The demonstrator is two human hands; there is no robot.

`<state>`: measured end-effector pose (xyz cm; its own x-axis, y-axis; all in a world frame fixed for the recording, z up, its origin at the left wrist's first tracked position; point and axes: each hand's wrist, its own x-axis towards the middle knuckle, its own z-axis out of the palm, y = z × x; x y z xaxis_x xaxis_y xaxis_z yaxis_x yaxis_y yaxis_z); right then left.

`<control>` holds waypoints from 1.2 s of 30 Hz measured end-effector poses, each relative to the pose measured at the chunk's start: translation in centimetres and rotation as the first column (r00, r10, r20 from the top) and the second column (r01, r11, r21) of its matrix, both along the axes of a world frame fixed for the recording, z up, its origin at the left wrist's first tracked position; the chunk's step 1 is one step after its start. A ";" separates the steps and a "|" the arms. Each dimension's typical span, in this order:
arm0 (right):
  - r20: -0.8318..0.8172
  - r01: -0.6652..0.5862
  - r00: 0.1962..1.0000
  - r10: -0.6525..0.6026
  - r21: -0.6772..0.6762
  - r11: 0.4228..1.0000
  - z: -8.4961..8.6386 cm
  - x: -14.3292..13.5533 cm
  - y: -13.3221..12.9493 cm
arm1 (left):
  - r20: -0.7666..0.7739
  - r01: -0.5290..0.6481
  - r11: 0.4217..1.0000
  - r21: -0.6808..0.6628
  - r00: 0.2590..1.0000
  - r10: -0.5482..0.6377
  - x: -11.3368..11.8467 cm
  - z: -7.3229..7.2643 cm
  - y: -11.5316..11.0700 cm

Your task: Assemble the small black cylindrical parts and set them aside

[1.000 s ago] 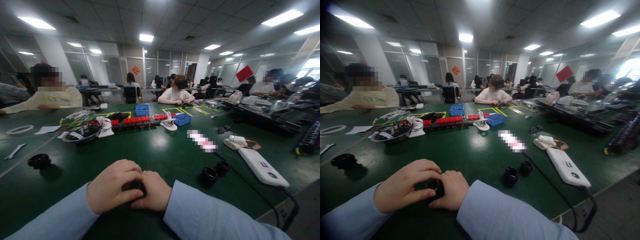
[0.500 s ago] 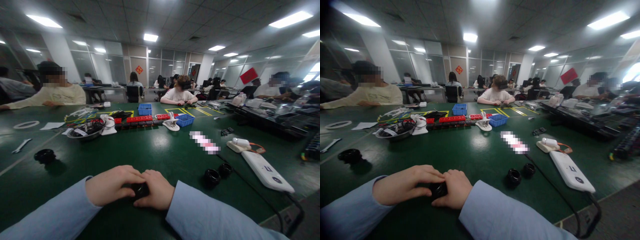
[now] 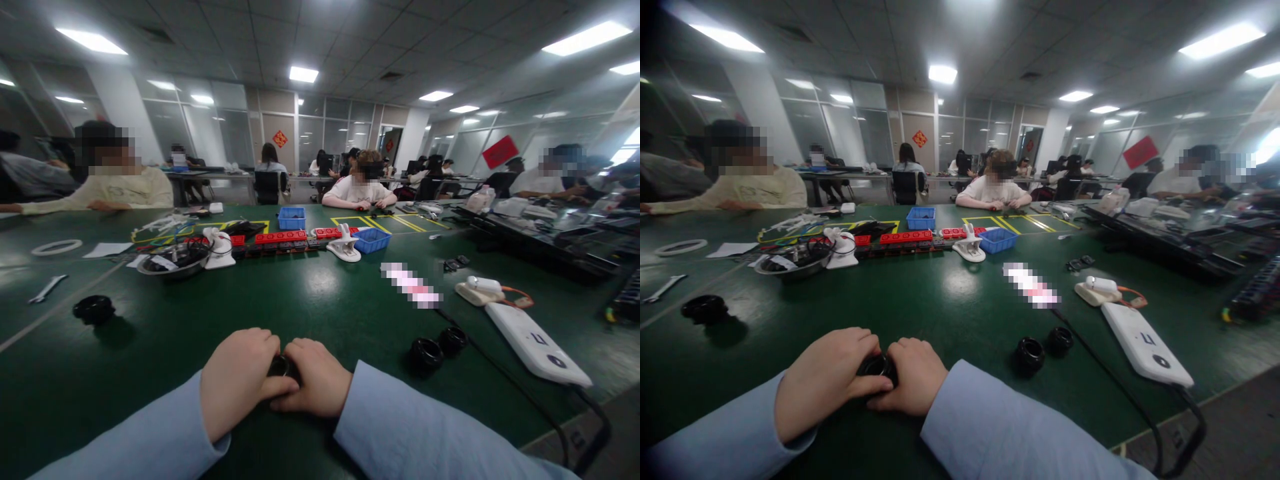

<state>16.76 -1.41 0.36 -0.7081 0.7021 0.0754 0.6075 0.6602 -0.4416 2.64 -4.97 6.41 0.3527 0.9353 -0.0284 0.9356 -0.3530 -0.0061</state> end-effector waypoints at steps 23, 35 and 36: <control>-0.055 -0.042 0.998 0.042 -0.007 0.999 -0.1 0.4 0.1 | 0.455 0.364 0.921 -0.136 0.849 -0.269 -2.9 1.6 1.2; -0.017 -0.066 0.998 0.066 -0.012 0.998 0.1 0.3 0.2 | 0.478 0.516 0.820 -0.246 0.801 -0.361 -3.2 0.8 1.9; -0.018 -0.062 0.998 0.061 -0.011 0.998 0.1 0.3 0.2 | 0.455 0.501 0.832 -0.241 0.815 -0.359 -3.1 0.8 1.8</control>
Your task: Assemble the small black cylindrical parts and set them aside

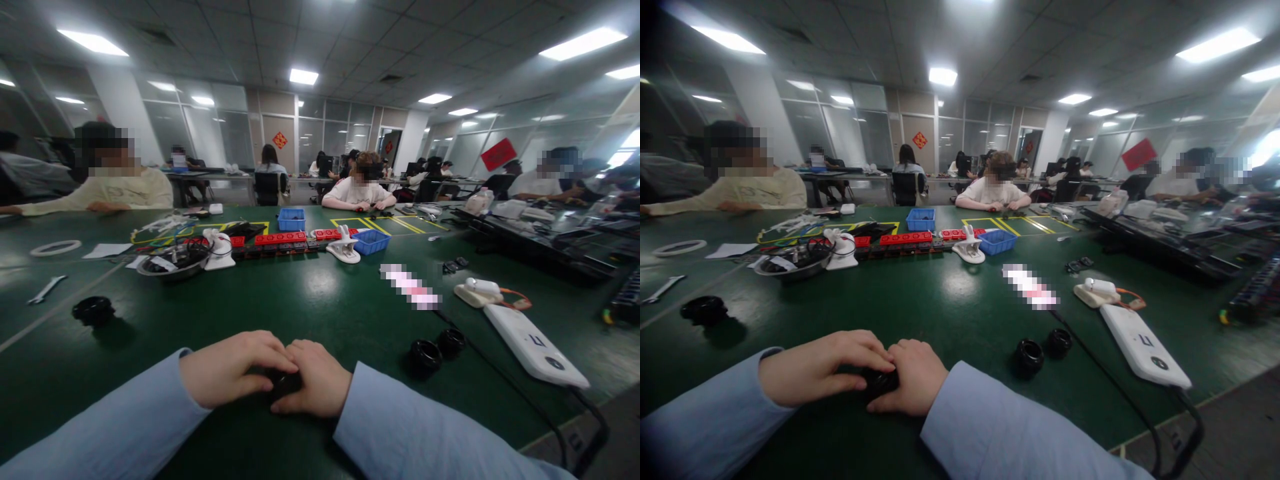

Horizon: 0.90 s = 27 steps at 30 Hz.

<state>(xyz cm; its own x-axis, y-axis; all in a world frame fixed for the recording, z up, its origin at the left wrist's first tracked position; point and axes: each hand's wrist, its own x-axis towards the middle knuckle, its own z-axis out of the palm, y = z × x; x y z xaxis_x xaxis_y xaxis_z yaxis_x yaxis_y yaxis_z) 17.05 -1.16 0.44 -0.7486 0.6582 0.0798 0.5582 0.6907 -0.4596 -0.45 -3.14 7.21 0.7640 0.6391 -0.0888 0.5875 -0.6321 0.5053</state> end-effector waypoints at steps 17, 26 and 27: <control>-0.044 0.022 0.999 -0.023 -0.015 1.000 -0.3 -0.2 -0.1 | -0.277 -0.271 0.888 0.372 0.881 0.385 3.0 -0.7 -1.9; 0.011 0.041 0.999 -0.041 0.016 0.999 -0.4 -0.3 0.1 | -0.273 -0.306 0.776 0.551 0.813 0.514 3.8 -1.7 -2.0; 0.012 0.039 0.999 -0.040 0.013 0.999 -0.4 -0.2 0.1 | -0.275 -0.314 0.782 0.538 0.812 0.515 3.6 -1.5 -1.9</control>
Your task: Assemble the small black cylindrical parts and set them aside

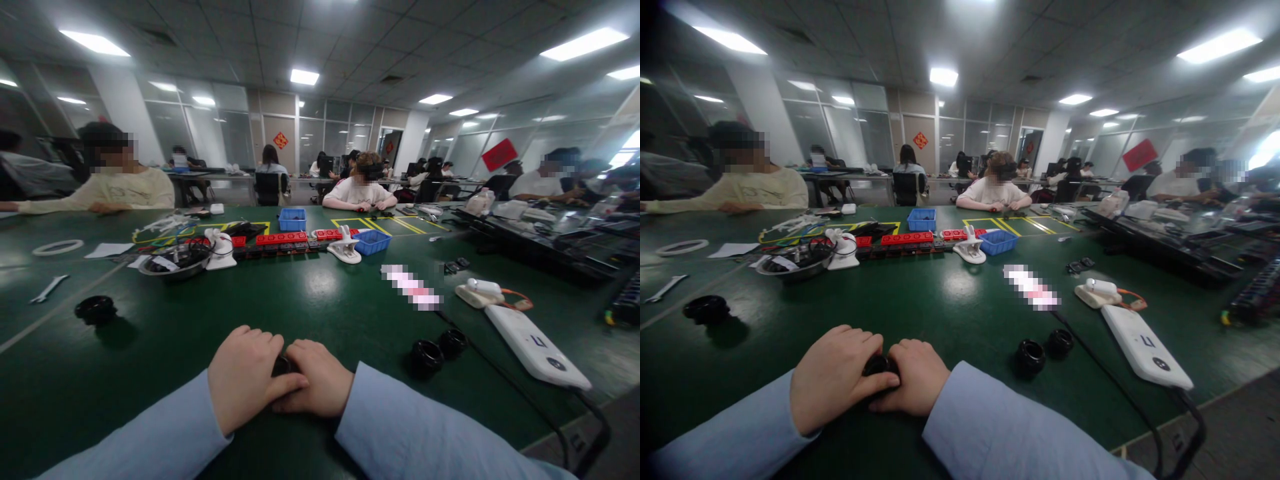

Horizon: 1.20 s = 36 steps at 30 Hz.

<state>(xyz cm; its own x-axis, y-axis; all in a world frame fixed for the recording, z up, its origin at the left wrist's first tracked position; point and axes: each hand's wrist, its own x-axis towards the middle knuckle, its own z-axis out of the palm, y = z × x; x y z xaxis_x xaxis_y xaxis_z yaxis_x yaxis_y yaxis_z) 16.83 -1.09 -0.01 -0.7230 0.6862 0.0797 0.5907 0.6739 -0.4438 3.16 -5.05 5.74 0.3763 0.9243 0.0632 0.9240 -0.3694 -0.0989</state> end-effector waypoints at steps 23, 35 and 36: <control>-0.014 -0.052 0.999 0.051 -0.065 0.997 0.5 0.5 0.1 | 0.185 0.132 0.920 -0.368 0.980 -0.067 -2.3 2.0 0.5; -0.027 -0.044 0.999 0.044 -0.016 0.999 0.0 0.3 0.1 | -0.032 -0.073 0.985 -0.154 0.997 0.069 -0.1 0.8 -0.5; -0.029 -0.047 0.998 0.047 -0.014 0.999 0.0 0.3 0.1 | -0.045 -0.091 0.987 -0.133 0.995 0.086 0.1 0.6 -0.6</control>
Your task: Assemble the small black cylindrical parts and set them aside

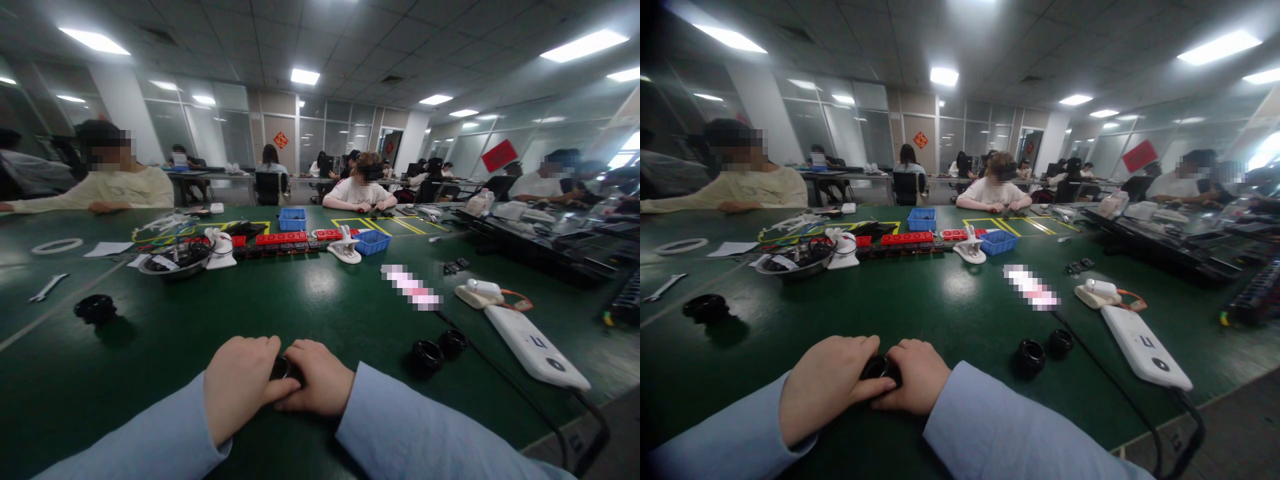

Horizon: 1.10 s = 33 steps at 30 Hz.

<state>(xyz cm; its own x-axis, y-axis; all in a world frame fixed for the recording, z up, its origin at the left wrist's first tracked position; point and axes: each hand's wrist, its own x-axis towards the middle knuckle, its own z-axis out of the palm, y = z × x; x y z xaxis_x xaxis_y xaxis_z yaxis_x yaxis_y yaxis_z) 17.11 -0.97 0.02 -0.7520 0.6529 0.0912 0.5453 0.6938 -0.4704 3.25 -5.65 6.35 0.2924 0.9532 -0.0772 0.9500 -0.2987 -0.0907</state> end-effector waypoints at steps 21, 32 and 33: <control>-0.018 -0.008 1.000 0.007 -0.061 0.998 0.4 0.2 -0.1 | 0.433 0.457 0.871 -0.184 0.833 -0.345 -3.7 2.0 1.4; -0.026 -0.017 1.000 0.015 -0.059 0.998 0.4 0.3 -0.1 | 0.381 0.404 0.896 -0.185 0.870 -0.314 -3.3 1.4 1.4; -0.026 -0.018 1.000 0.017 -0.059 0.998 0.4 0.2 -0.1 | 0.362 0.392 0.901 -0.186 0.880 -0.308 -3.2 1.4 1.3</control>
